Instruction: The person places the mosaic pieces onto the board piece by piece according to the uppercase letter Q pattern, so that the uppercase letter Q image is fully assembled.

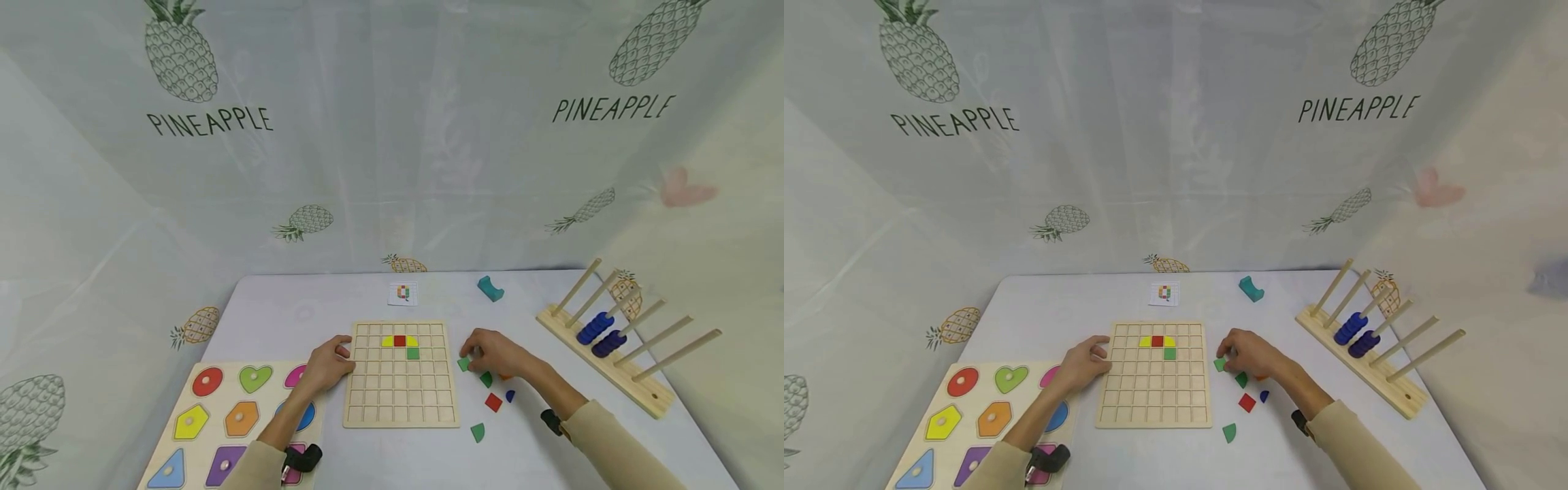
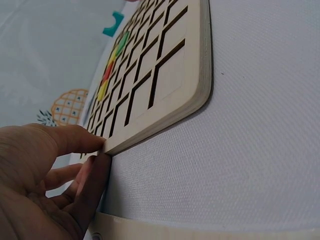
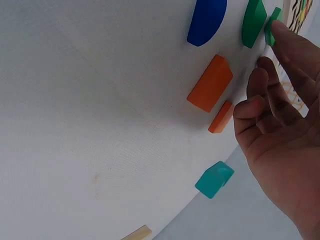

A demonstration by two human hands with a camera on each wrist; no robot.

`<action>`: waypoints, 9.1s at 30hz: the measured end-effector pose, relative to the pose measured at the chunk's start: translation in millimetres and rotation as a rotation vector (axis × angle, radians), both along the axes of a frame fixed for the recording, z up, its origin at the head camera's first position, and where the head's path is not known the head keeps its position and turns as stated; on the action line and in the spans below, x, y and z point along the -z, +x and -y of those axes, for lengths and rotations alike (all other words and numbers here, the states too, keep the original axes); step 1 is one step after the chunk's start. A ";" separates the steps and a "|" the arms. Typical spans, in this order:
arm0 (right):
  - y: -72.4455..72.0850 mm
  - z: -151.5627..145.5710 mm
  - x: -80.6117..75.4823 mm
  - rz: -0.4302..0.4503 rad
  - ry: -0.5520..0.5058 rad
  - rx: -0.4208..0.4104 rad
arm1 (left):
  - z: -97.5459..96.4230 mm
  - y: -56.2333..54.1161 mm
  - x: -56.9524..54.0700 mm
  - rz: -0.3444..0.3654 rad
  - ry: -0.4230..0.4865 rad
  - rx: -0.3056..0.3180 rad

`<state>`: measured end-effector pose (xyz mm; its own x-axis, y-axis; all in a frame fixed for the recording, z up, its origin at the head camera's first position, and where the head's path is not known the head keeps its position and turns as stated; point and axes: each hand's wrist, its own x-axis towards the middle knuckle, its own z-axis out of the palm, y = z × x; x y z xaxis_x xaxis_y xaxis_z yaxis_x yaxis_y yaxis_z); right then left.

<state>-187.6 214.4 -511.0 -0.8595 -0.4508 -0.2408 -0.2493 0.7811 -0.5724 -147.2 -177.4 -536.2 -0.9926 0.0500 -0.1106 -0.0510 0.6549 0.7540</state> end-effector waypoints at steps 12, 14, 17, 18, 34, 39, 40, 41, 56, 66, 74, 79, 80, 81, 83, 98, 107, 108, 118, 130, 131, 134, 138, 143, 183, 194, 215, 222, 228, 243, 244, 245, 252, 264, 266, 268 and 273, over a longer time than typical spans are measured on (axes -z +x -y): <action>3.5 0.0 1.7 0.033 -0.039 -0.007 | -0.7 -0.1 1.1 -0.004 0.000 0.006; 3.4 -0.2 1.7 0.035 -0.044 -0.015 | -0.7 0.0 0.8 -0.009 -0.004 0.005; 3.1 0.3 0.9 0.036 -0.054 -0.023 | -0.9 0.7 -0.3 -0.016 -0.005 0.003; 2.9 0.6 0.7 0.034 -0.057 -0.027 | -0.9 0.9 -0.7 -0.018 -0.006 0.003; -5.8 28.3 -1.6 -0.004 -0.195 -0.101 | -1.2 0.8 -1.0 -0.009 0.000 -0.005; -5.4 45.0 1.0 -0.004 -0.238 -0.122 | -0.7 0.7 -0.1 -0.003 0.001 -0.012; -4.8 48.4 0.9 0.000 -0.246 -0.122 | -0.7 0.7 0.0 -0.003 0.001 -0.012; -4.3 51.7 1.0 0.003 -0.257 -0.122 | -0.7 0.5 0.5 -0.003 0.000 -0.013; 3.1 84.8 3.9 0.004 -0.261 -0.097 | -0.7 0.6 0.7 0.000 0.005 -0.006; 9.3 93.0 7.1 -0.042 -0.165 -0.064 | -1.6 1.5 -1.5 0.006 0.013 -0.013; 9.8 96.9 7.7 -0.080 -0.116 -0.073 | -0.9 1.2 -1.3 0.006 0.011 -0.010; 9.1 97.6 6.9 -0.081 -0.106 -0.084 | -0.3 1.4 -1.1 0.002 0.005 -0.006; 8.8 97.6 7.0 -0.083 -0.103 -0.085 | -0.3 1.3 -1.0 0.001 0.004 -0.006; 8.4 97.7 7.4 -0.087 -0.099 -0.087 | -0.4 1.2 -0.9 0.001 0.004 -0.005; 7.8 97.6 8.6 -0.093 -0.091 -0.089 | -0.6 0.9 -0.9 0.001 0.004 -0.006; 10.8 97.8 7.3 -0.097 -0.089 -0.108 | -1.4 1.6 0.0 0.008 0.006 -0.022; 9.5 91.0 7.7 -0.077 -0.129 -0.104 | -0.9 1.4 -1.1 0.008 0.003 -0.016; 9.3 89.3 7.8 -0.074 -0.137 -0.108 | -1.0 1.3 -1.4 0.005 0.002 -0.015; 3.4 55.7 2.6 -0.019 -0.189 -0.053 | -1.4 0.8 -1.7 0.007 0.003 -0.019; -8.6 -14.5 0.4 0.005 -0.135 0.093 | -1.1 1.1 -0.8 0.003 0.012 -0.012; -9.6 -19.2 0.1 0.010 -0.133 0.105 | -1.0 1.1 -0.7 0.004 0.012 -0.012; -11.5 -31.0 -1.2 0.009 -0.125 0.117 | -1.1 1.2 -0.5 0.003 0.015 -0.009; -14.1 -41.5 0.3 -0.015 -0.104 0.133 | -0.6 1.4 0.0 0.003 0.023 -0.009; -16.7 -50.4 5.2 -0.038 -0.084 0.145 | -0.6 1.0 0.8 -0.002 0.020 -0.004; -16.3 -60.0 12.9 -0.088 -0.023 0.153 | -0.5 3.7 -2.6 -0.011 0.018 -0.006; -15.9 -56.7 9.0 -0.087 -0.047 0.148 | -0.9 2.1 -3.7 -0.013 0.012 -0.013; -20.1 -7.6 0.5 -0.094 -0.169 0.033 | -0.4 3.5 1.0 -0.015 0.019 0.011; -24.8 24.2 -3.1 -0.051 -0.198 0.021 | 0.2 3.5 0.8 -0.017 0.028 0.011; -29.7 50.0 -8.3 -0.039 -0.240 -0.020 | 0.2 3.1 -0.1 -0.025 0.025 0.004; -38.3 102.6 -9.3 -0.035 -0.305 -0.100 | 1.1 2.9 0.8 -0.030 0.029 0.002; -38.9 105.4 -8.1 -0.038 -0.305 -0.101 | 1.1 2.9 0.7 -0.031 0.026 0.002; -39.2 108.3 -7.1 -0.039 -0.306 -0.104 | 1.1 3.0 0.5 -0.032 0.026 0.001; -34.9 128.4 -1.9 -0.023 -0.303 -0.155 | 0.8 4.1 -1.8 -0.020 0.032 -0.002; -23.6 146.5 1.5 -0.029 -0.244 -0.163 | 0.5 4.8 -3.4 -0.016 0.028 0.001; -22.7 148.1 2.0 -0.033 -0.233 -0.169 | 0.7 4.6 -3.1 -0.016 0.027 -0.001; -21.7 149.3 2.7 -0.034 -0.219 -0.177 | 0.9 4.3 -2.7 -0.015 0.028 0.000; -19.9 151.2 2.8 -0.057 -0.185 -0.192 | 1.2 3.2 -1.3 -0.015 0.028 0.005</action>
<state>-207.5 63.2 -513.8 -0.7640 -0.6385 -0.0928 -0.4185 0.5998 -0.6820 -144.0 -178.6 -534.9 -0.9939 0.0582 -0.0939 -0.0359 0.6335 0.7729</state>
